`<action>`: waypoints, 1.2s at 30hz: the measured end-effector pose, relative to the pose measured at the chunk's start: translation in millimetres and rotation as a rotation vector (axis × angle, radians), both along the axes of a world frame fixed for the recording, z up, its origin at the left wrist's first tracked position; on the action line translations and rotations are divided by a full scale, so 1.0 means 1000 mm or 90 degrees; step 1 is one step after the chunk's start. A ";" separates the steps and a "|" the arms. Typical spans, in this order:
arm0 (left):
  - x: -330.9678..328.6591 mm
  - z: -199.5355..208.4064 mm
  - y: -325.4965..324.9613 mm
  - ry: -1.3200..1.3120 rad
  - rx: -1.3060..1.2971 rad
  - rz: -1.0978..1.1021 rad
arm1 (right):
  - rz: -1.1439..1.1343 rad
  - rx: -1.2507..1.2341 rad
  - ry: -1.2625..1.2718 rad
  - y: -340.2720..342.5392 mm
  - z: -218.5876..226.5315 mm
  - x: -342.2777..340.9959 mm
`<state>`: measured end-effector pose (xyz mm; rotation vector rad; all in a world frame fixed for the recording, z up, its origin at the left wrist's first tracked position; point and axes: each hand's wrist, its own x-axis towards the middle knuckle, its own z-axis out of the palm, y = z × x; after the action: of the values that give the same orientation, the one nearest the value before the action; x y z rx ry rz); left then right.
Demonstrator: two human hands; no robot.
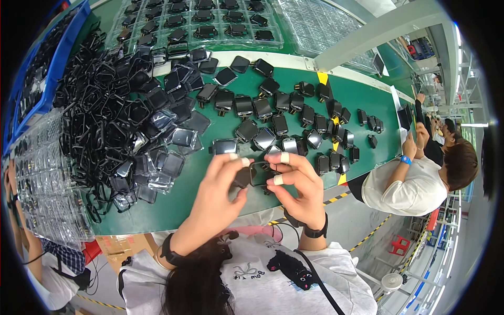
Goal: Inspecting small electronic components and packing them into boxes on an assembly line.
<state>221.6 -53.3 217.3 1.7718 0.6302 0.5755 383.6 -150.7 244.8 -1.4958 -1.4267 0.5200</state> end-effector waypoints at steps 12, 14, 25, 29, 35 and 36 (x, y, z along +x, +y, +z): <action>-0.040 0.023 0.015 -0.209 -0.501 -0.116 | 0.184 0.109 -0.183 0.029 0.020 -0.013; -0.046 0.021 0.016 -0.226 -0.506 -0.125 | 0.217 0.094 -0.199 0.033 0.020 -0.016; -0.065 -0.001 0.018 -0.318 -0.681 -0.021 | 0.201 -0.065 -0.106 0.050 0.021 -0.049; -0.082 -0.009 0.012 -0.318 -0.542 -0.028 | 0.075 -0.192 0.239 0.055 0.011 -0.060; -0.101 0.003 0.018 -0.286 -0.457 0.010 | 0.284 -0.261 0.233 0.091 0.018 -0.055; -0.102 0.004 0.019 -0.316 -0.464 0.033 | 0.273 -0.266 0.204 0.099 0.022 -0.057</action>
<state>119.8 -34.6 221.6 0.8881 0.4531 0.6811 326.3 -51.8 266.8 -1.3343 -1.4361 1.3279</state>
